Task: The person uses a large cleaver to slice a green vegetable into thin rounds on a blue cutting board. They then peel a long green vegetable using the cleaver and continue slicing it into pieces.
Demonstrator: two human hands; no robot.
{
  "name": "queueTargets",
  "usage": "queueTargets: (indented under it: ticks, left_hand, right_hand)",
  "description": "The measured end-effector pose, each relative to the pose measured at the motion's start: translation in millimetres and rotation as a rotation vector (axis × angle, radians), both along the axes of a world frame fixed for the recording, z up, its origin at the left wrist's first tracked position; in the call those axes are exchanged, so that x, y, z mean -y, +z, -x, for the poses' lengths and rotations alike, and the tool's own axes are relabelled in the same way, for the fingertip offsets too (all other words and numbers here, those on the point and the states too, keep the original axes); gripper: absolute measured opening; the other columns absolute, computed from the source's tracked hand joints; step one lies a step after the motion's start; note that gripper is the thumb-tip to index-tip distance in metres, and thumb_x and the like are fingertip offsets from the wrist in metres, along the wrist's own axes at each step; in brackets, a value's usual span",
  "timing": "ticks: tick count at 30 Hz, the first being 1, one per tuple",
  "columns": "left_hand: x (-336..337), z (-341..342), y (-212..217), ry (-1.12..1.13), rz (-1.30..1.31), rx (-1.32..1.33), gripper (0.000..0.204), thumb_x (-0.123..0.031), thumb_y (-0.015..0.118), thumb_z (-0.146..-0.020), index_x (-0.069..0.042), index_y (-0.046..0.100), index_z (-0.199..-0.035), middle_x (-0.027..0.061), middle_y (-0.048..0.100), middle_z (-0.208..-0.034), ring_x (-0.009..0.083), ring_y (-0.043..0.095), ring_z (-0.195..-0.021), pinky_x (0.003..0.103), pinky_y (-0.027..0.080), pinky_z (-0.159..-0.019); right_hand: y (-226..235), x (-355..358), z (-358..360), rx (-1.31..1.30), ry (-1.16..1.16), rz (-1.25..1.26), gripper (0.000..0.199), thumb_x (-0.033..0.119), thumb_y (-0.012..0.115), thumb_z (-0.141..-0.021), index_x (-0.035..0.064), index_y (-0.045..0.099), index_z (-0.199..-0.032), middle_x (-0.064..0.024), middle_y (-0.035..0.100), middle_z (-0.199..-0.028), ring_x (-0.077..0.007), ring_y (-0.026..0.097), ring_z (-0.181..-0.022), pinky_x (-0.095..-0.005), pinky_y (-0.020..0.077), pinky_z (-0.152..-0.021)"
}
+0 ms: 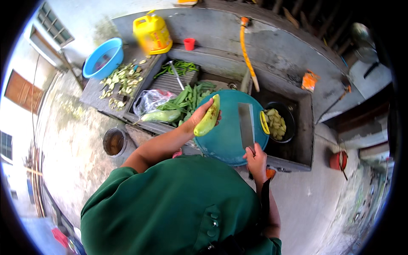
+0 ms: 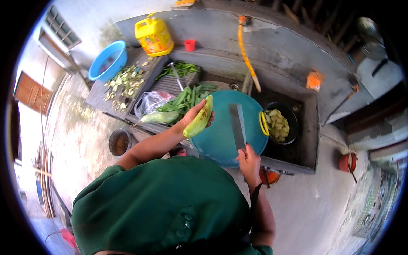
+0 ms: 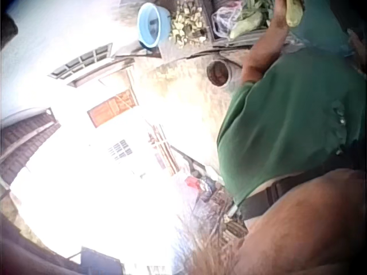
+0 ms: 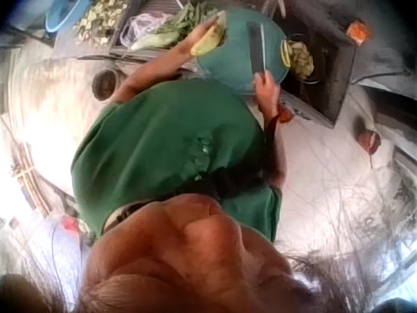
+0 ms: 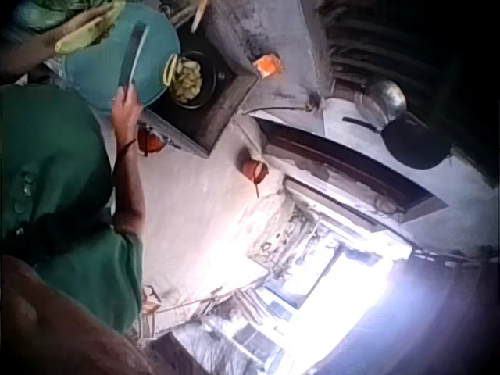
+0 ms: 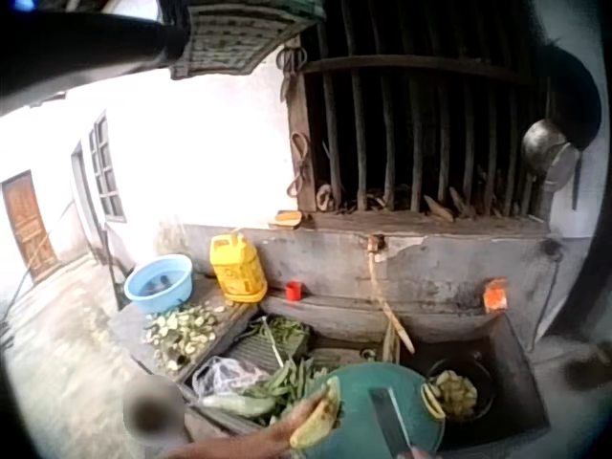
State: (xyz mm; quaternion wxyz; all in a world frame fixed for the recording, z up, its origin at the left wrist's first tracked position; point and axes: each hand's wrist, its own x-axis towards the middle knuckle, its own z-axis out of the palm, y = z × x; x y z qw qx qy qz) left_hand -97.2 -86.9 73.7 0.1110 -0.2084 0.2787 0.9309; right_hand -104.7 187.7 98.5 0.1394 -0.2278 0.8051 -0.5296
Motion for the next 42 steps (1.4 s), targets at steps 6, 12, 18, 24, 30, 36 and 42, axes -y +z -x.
queueTargets:
  ticks: [6,12,18,24,30,36,42]
  left_hand:
    - [28,-37,10,0.170,0.012,-0.035,0.053,-0.059,0.033,-0.086,-0.012,0.051,-0.100,0.0058,0.052,-0.082,0.0199,0.051,-0.071,0.035,0.045,-0.061]
    - [77,-50,16,0.278,0.058,0.014,0.054,-0.058,0.028,-0.088,-0.010,0.051,-0.098,0.0062,0.052,-0.082,0.0203,0.051,-0.071,0.034,0.044,-0.062]
    - [143,-90,16,0.373,-0.069,-0.015,0.051,-0.058,0.036,-0.086,-0.010,0.051,-0.095,0.0077,0.054,-0.081,0.0204,0.052,-0.069,0.034,0.045,-0.061]
    - [222,-135,21,0.437,0.114,-0.057,0.055,-0.058,0.034,-0.086,-0.007,0.054,-0.088,0.0069,0.055,-0.073,0.0176,0.053,-0.063,0.030,0.045,-0.058]
    - [296,-168,7,0.523,0.138,-0.026,0.061,-0.057,0.024,-0.089,-0.005,0.055,-0.084,0.0096,0.057,-0.068,0.0183,0.054,-0.055,0.032,0.045,-0.049]
    - [321,-199,-10,0.627,0.113,0.060,0.060,-0.057,0.026,-0.088,-0.005,0.055,-0.084,0.0096,0.057,-0.067,0.0182,0.056,-0.055,0.032,0.046,-0.049]
    - [333,-218,-12,0.702,0.121,0.066,0.053,-0.054,0.032,-0.089,-0.007,0.056,-0.082,0.0069,0.057,-0.068,0.0170,0.055,-0.056,0.031,0.046,-0.051]
  right_hand:
    - [54,97,-4,-0.947,0.384,-0.027,0.034,0.002,0.055,-0.073,0.0066,0.055,-0.106,-0.0067,0.056,-0.096,-0.0225,0.057,-0.070,-0.0310,0.0465,-0.060]
    - [55,170,-34,-1.078,0.499,-0.061,0.036,0.006,0.056,-0.072,0.0035,0.053,-0.108,-0.0077,0.054,-0.101,-0.0210,0.056,-0.070,-0.0312,0.0471,-0.060]
    - [58,253,-52,-1.088,0.512,-0.124,0.032,0.005,0.056,-0.073,0.0040,0.055,-0.105,-0.0065,0.055,-0.096,-0.0207,0.056,-0.066,-0.0304,0.0469,-0.056]
    - [58,346,-81,-1.068,0.547,-0.099,0.028,0.004,0.057,-0.072,0.0043,0.058,-0.099,-0.0048,0.057,-0.089,-0.0207,0.057,-0.063,-0.0299,0.0467,-0.055]
    - [58,413,-116,-1.022,0.679,-0.060,0.033,0.003,0.056,-0.069,0.0041,0.058,-0.102,-0.0063,0.057,-0.093,-0.0214,0.058,-0.065,-0.0302,0.0479,-0.057]
    - [42,456,-130,-1.020,0.704,-0.096,0.033,0.003,0.055,-0.069,0.0048,0.058,-0.101,-0.0062,0.057,-0.094,-0.0216,0.057,-0.063,-0.0312,0.0474,-0.056]
    - [36,480,-133,-1.006,0.764,-0.107,0.034,0.000,0.055,-0.066,0.0050,0.059,-0.099,-0.0062,0.057,-0.094,-0.0231,0.057,-0.063,-0.0325,0.0466,-0.055]
